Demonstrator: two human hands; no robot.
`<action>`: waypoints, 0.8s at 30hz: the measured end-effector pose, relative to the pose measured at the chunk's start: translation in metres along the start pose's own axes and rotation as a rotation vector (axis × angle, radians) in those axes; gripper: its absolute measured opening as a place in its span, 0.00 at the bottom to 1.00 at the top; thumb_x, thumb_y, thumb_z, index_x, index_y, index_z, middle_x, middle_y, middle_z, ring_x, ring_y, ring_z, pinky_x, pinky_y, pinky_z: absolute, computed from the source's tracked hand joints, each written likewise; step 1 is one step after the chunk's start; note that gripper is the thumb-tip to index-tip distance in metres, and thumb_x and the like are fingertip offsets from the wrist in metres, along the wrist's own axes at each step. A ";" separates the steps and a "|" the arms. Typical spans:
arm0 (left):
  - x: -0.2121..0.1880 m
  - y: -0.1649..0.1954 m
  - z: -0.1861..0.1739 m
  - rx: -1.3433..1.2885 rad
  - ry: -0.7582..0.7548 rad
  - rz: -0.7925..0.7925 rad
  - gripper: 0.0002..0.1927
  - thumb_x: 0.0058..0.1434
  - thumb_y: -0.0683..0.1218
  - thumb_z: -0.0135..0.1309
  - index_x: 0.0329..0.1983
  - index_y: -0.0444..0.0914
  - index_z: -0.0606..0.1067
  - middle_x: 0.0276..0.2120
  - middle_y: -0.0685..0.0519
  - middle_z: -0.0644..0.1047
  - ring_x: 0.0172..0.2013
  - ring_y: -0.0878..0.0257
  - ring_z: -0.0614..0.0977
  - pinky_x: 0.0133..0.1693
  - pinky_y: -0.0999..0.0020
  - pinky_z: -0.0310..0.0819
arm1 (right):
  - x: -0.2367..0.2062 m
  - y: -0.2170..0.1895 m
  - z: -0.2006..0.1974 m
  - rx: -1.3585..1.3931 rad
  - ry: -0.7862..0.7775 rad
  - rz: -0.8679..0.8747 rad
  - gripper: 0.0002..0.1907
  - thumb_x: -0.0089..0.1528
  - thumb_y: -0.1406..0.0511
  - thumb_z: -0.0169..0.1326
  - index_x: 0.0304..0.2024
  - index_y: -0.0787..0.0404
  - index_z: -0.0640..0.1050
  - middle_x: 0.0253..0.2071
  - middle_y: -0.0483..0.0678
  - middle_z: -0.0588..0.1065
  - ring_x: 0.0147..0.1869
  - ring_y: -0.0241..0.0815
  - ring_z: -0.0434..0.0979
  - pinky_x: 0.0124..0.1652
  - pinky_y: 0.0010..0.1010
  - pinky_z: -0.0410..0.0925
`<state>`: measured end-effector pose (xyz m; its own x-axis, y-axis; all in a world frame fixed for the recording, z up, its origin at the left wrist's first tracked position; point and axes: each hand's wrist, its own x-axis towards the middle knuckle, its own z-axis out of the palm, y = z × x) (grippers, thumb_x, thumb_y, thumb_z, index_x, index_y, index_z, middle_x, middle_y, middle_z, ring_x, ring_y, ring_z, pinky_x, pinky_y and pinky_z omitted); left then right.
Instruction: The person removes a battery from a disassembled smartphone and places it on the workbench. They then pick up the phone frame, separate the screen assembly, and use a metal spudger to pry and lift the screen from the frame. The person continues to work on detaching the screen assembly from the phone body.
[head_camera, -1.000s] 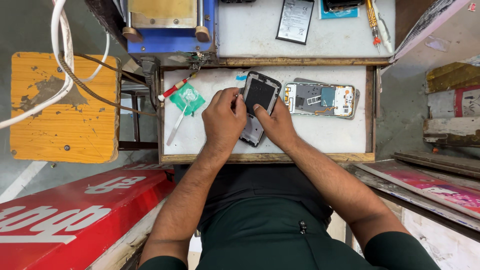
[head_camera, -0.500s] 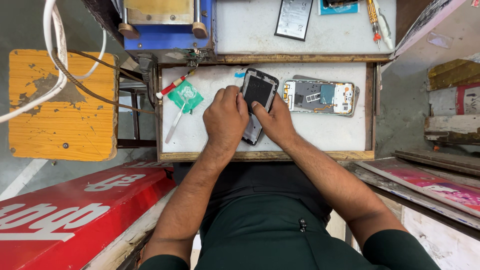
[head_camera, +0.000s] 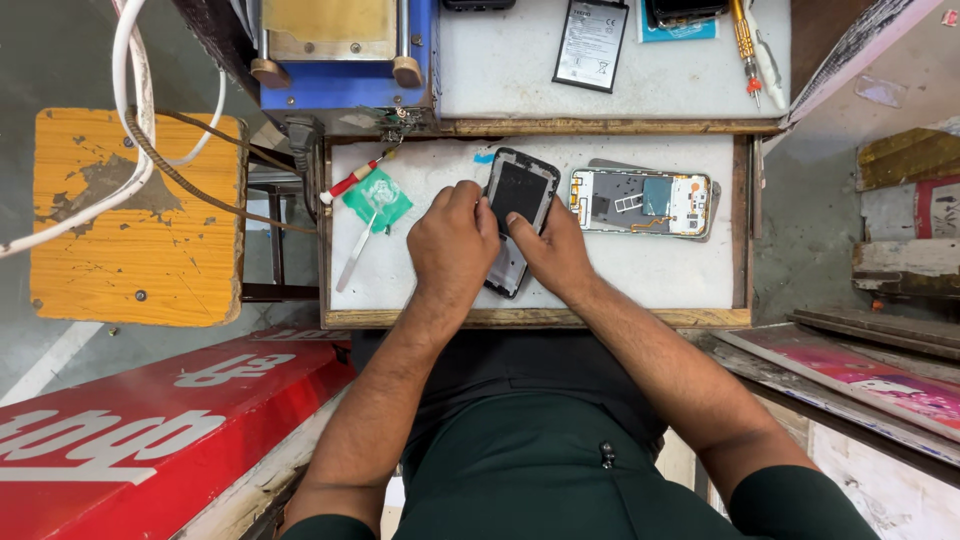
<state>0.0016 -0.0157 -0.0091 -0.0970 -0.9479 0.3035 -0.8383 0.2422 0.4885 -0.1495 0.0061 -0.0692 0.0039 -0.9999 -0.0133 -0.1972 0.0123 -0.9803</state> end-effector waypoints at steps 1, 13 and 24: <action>0.001 0.001 0.001 0.004 0.015 0.007 0.05 0.61 0.43 0.59 0.38 0.38 0.76 0.31 0.49 0.79 0.27 0.50 0.82 0.27 0.57 0.77 | 0.000 0.000 0.000 -0.007 0.000 -0.020 0.17 0.66 0.66 0.53 0.55 0.68 0.73 0.47 0.52 0.80 0.51 0.41 0.81 0.50 0.33 0.74; 0.016 0.004 0.003 -0.078 0.043 0.014 0.05 0.63 0.42 0.59 0.41 0.37 0.77 0.32 0.50 0.79 0.28 0.54 0.83 0.27 0.60 0.77 | -0.001 -0.002 -0.003 -0.030 -0.048 0.010 0.16 0.65 0.65 0.52 0.53 0.68 0.73 0.42 0.51 0.80 0.46 0.40 0.81 0.46 0.32 0.75; -0.001 -0.003 0.000 -0.138 0.039 -0.013 0.05 0.64 0.42 0.59 0.40 0.37 0.76 0.32 0.51 0.79 0.29 0.56 0.84 0.30 0.62 0.79 | -0.004 -0.002 -0.002 -0.039 -0.006 -0.045 0.17 0.66 0.66 0.53 0.54 0.69 0.74 0.46 0.54 0.80 0.49 0.43 0.82 0.49 0.34 0.74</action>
<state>0.0038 -0.0158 -0.0106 -0.0637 -0.9431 0.3264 -0.7571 0.2588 0.5998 -0.1507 0.0101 -0.0667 0.0195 -0.9994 0.0296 -0.2348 -0.0334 -0.9715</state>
